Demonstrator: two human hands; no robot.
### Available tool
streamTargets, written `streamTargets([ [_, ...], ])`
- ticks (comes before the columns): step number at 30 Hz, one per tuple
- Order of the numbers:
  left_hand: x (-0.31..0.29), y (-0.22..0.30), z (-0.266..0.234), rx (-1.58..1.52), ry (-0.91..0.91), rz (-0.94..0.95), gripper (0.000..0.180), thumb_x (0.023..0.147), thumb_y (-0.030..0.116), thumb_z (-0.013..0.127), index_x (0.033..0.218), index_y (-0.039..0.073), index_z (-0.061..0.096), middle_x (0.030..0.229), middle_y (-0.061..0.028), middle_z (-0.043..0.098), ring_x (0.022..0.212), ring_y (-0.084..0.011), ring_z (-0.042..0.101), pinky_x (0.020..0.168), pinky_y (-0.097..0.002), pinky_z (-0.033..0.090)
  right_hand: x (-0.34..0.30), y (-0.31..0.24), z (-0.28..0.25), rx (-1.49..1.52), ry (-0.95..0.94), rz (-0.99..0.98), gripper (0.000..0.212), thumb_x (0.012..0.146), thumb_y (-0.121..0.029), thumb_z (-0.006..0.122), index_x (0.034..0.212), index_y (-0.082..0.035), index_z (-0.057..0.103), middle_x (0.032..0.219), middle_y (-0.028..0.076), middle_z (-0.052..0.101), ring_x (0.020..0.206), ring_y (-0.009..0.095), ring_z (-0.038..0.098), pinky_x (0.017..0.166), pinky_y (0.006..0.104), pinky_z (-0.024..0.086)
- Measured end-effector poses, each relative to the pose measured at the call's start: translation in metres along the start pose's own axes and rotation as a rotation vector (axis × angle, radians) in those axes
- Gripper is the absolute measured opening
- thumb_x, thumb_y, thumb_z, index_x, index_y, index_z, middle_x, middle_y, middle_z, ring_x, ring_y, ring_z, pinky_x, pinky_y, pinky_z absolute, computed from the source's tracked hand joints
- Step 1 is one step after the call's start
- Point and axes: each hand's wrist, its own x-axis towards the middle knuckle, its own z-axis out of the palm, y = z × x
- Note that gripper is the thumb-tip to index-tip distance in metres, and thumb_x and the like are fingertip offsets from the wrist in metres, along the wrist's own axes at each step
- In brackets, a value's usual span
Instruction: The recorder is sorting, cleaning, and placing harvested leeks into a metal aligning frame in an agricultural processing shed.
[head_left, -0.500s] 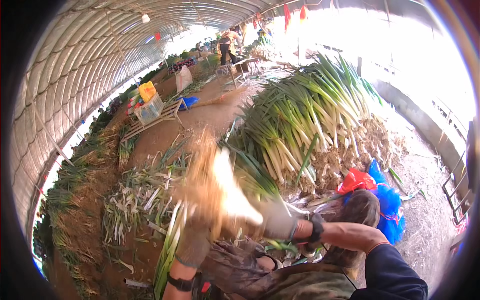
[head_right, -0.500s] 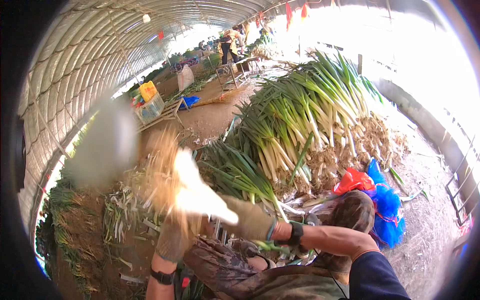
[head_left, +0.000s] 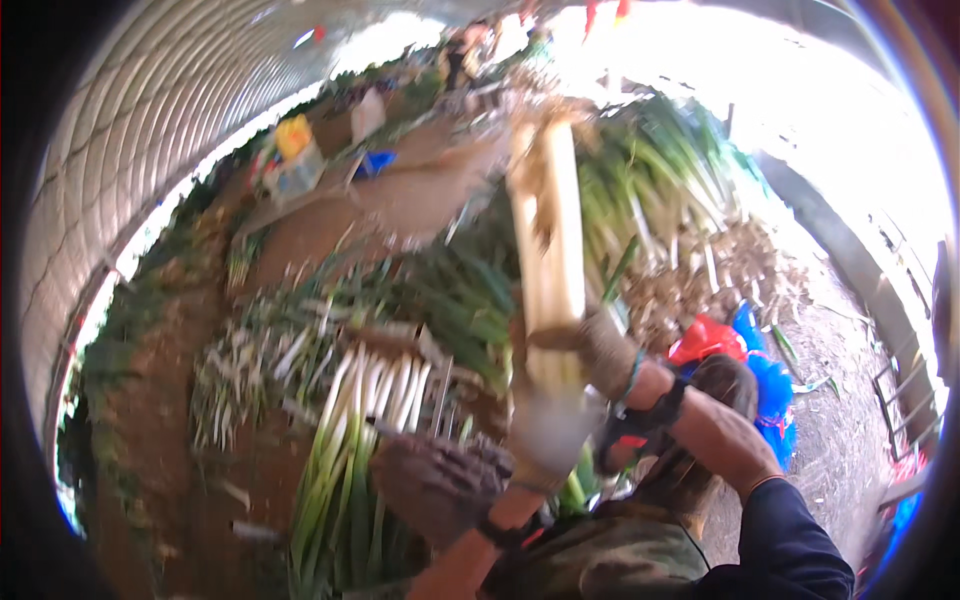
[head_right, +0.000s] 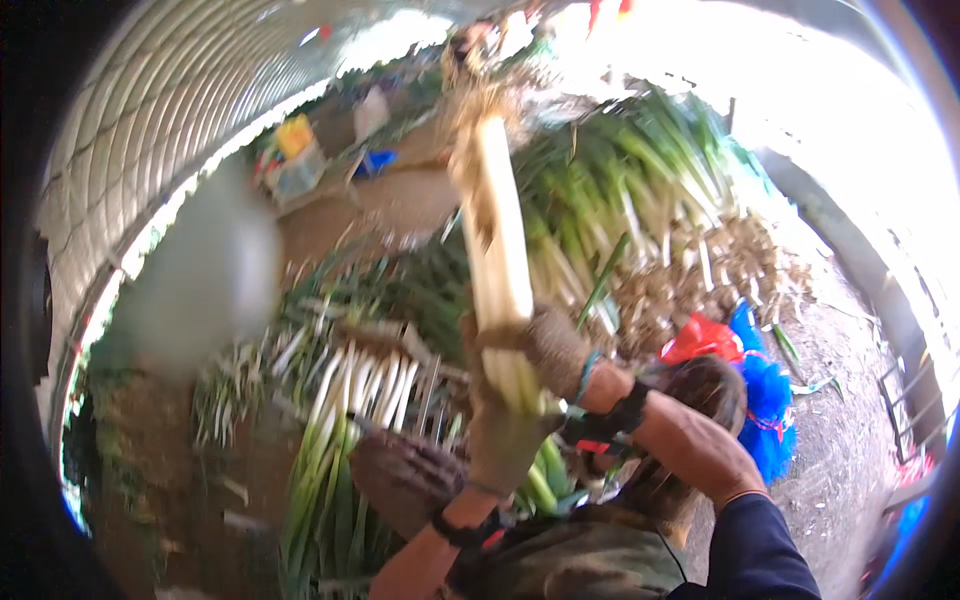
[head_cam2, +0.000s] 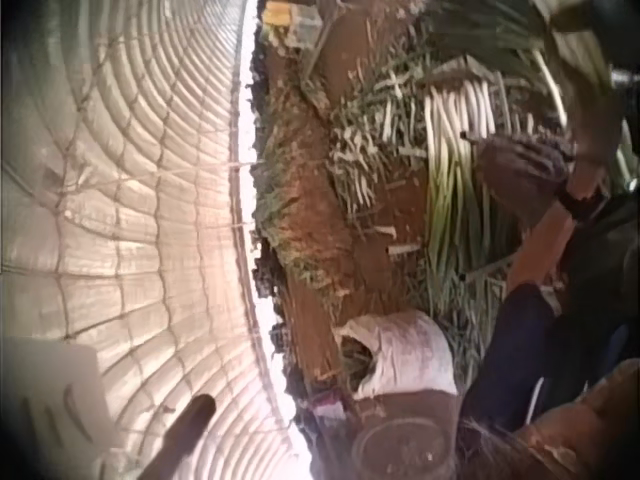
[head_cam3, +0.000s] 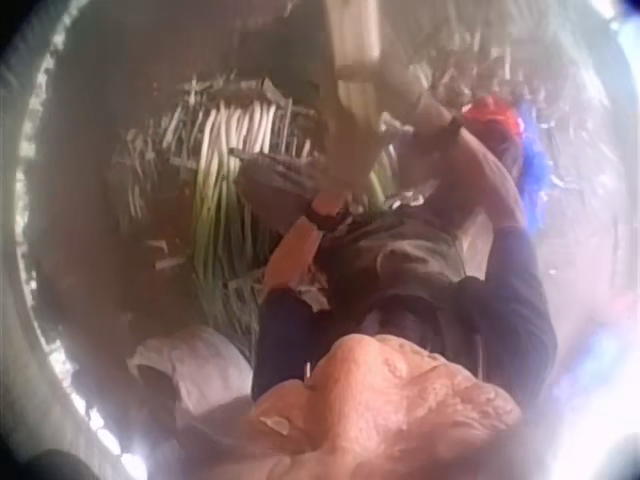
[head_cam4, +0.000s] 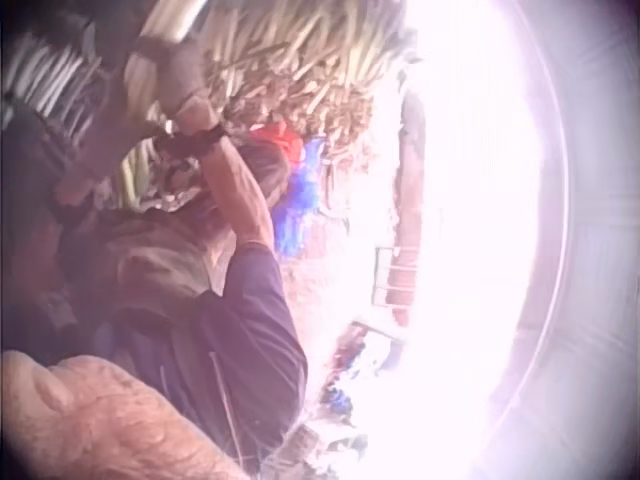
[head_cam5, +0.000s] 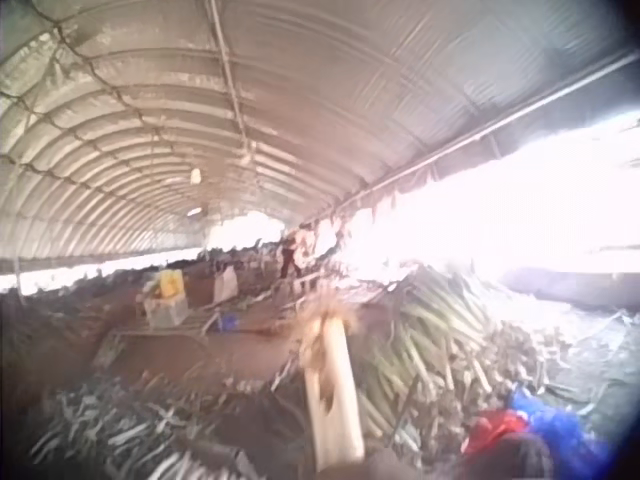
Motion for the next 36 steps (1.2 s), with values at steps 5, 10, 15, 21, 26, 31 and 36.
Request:
streamTargets([
  [5, 0.045, -0.006, 0.013, 0.028, 0.241, 0.484, 0.103, 0.076, 0.015, 0.085, 0.159, 0.002, 0.024, 0.150, -0.0249, 0.044, 0.135, -0.0395, 0.050, 0.108, -0.0456, 0.046, -0.018, -0.032, 0.030, -0.060, 0.083, -0.277, 0.047, 0.085, 0.000, 0.076, 0.130, -0.003, 0.064, 0.112, 0.003, 0.070, 0.101, 0.012, 0.065, 0.088, 0.0300, 0.055],
  [10, 0.075, 0.044, -0.064, 0.504, 0.350, 0.662, 0.075, 0.077, 0.008, 0.080, 0.143, 0.003, 0.044, 0.105, -0.0237, 0.070, 0.090, -0.0458, 0.071, 0.081, -0.0479, 0.059, -0.009, -0.077, 0.068, 0.100, -0.094, -0.591, 0.043, 0.096, -0.010, 0.065, 0.136, 0.001, 0.056, 0.126, 0.013, 0.065, 0.119, 0.025, 0.063, 0.110, 0.0401, 0.046],
  [15, 0.102, 0.110, -0.159, 1.194, 0.324, 0.803, 0.081, 0.072, 0.012, 0.079, 0.146, 0.004, 0.047, 0.119, -0.0216, 0.068, 0.103, -0.0365, 0.070, 0.093, -0.0418, 0.057, 0.053, -0.096, 0.079, 0.505, -0.349, -0.464, 0.039, 0.101, -0.020, 0.065, 0.134, 0.000, 0.057, 0.124, 0.010, 0.068, 0.122, 0.024, 0.063, 0.112, 0.0433, 0.047],
  [21, 0.066, 0.108, -0.264, 1.760, 0.146, -0.168, 0.042, 0.082, 0.002, 0.065, 0.123, 0.007, 0.056, 0.108, -0.0242, 0.070, 0.095, -0.0411, 0.072, 0.087, -0.0478, 0.058, 0.121, 0.031, 0.062, -0.197, -0.477, -0.312, 0.040, 0.096, -0.007, 0.066, 0.136, -0.002, 0.060, 0.122, 0.009, 0.070, 0.111, 0.019, 0.070, 0.096, 0.0329, 0.060],
  [26, 0.041, -0.046, -0.326, 1.534, -0.047, -0.723, 0.040, 0.084, 0.013, 0.067, 0.121, 0.003, 0.055, 0.106, -0.0262, 0.072, 0.100, -0.0427, 0.072, 0.091, -0.0482, 0.057, 0.118, 0.152, -0.018, -0.192, -0.313, 0.277, 0.040, 0.102, -0.009, 0.060, 0.140, 0.002, 0.054, 0.118, 0.014, 0.070, 0.109, 0.022, 0.070, 0.094, 0.0357, 0.060],
  [31, -0.010, -0.256, -0.339, 1.283, -0.163, -0.783, 0.078, 0.081, 0.040, 0.081, 0.142, 0.005, 0.046, 0.134, -0.0260, 0.060, 0.122, -0.0406, 0.062, 0.100, -0.0480, 0.052, 0.078, 0.244, -0.049, -0.308, -0.140, 0.590, 0.050, 0.093, -0.016, 0.076, 0.136, 0.003, 0.060, 0.116, 0.013, 0.071, 0.099, 0.022, 0.071, 0.088, 0.0351, 0.058],
  [36, -0.031, -0.350, -0.290, 1.611, 0.045, -0.221, 0.063, 0.095, 0.036, 0.066, 0.142, -0.001, 0.047, 0.133, -0.0227, 0.061, 0.116, -0.0370, 0.062, 0.096, -0.0462, 0.051, 0.064, 0.274, -0.096, -0.522, -0.201, 0.590, 0.028, 0.089, -0.016, 0.072, 0.115, -0.006, 0.073, 0.094, 0.002, 0.072, 0.085, 0.011, 0.062, 0.073, 0.0311, 0.052],
])
